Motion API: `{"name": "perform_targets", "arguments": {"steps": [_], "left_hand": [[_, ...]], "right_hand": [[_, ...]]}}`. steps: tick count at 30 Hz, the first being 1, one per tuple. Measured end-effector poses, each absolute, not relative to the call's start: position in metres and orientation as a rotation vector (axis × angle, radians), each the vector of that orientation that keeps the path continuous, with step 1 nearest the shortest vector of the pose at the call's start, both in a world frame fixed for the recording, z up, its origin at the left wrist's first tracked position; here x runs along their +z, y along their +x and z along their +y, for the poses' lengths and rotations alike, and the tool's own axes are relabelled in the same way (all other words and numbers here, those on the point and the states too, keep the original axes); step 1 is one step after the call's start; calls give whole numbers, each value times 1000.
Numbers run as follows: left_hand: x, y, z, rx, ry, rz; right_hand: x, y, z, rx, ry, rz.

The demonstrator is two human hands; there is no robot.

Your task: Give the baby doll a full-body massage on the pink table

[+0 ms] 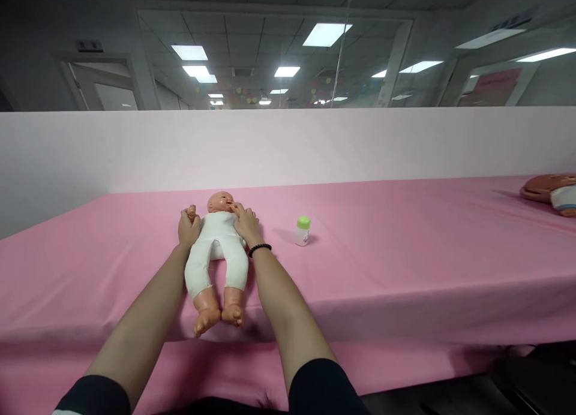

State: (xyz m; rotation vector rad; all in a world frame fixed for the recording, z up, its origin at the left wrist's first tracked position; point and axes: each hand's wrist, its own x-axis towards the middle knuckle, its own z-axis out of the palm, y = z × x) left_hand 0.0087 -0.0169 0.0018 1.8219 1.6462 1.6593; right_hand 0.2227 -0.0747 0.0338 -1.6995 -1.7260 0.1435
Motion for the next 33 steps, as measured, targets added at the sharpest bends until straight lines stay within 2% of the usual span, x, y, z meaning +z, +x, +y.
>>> {"name": "perform_targets", "arguments": {"steps": [15,23,33], "left_hand": [[0,8,-15,1682,1821,1622],[1,8,-16,1677,1819,1631],[-1,8,-15,1681,1820,1628]], "right_hand": [[36,224,-72,118,-1641,-1780],[31,224,-68,-50,-1650,-1871],[29,222,-64,65,-1629,-1760]]}}
